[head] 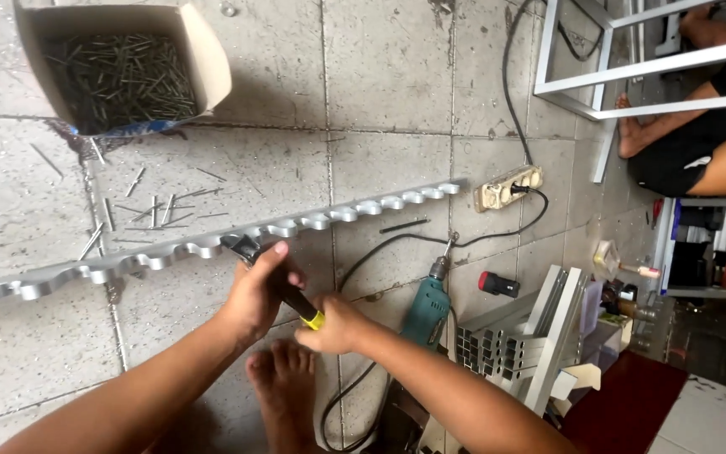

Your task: Using a hand riveter to attach small metal components to a long notched metal strip while sitting on the floor.

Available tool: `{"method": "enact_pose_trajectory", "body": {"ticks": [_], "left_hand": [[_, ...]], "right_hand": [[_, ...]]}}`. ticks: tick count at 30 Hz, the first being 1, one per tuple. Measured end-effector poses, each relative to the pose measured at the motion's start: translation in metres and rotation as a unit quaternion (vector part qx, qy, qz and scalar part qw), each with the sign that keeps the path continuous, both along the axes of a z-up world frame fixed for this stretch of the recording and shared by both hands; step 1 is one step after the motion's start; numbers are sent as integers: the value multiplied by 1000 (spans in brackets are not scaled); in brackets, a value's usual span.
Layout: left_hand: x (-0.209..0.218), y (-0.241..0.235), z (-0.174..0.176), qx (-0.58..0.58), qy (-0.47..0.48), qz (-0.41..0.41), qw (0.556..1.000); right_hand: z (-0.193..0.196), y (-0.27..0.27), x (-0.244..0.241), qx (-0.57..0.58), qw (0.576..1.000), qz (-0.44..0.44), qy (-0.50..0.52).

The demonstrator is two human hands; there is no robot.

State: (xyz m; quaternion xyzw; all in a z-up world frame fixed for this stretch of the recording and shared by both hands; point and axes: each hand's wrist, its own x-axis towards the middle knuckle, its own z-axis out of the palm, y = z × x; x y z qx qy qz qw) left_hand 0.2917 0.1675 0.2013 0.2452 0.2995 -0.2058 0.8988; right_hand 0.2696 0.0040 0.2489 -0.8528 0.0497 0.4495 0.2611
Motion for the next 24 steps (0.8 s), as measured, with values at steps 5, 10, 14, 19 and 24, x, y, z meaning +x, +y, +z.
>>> {"method": "enact_pose_trajectory", "body": {"ticks": [5, 10, 14, 19, 24], "left_hand": [[-4, -7, -8, 2, -52, 35, 998], [-7, -14, -21, 3, -101, 27, 995], [-7, 2, -20, -73, -170, -1, 983], [2, 9, 8, -110, -92, 12, 990], [6, 11, 21, -99, -21, 23, 995]], "right_hand": [[34, 15, 12, -14, 999, 49, 15], [93, 15, 37, -101, 969, 217, 58], [179, 60, 64, -146, 929, 318, 121], [133, 41, 38, -84, 954, 285, 48], [93, 33, 7, 29, 998, 1, 60]]}}
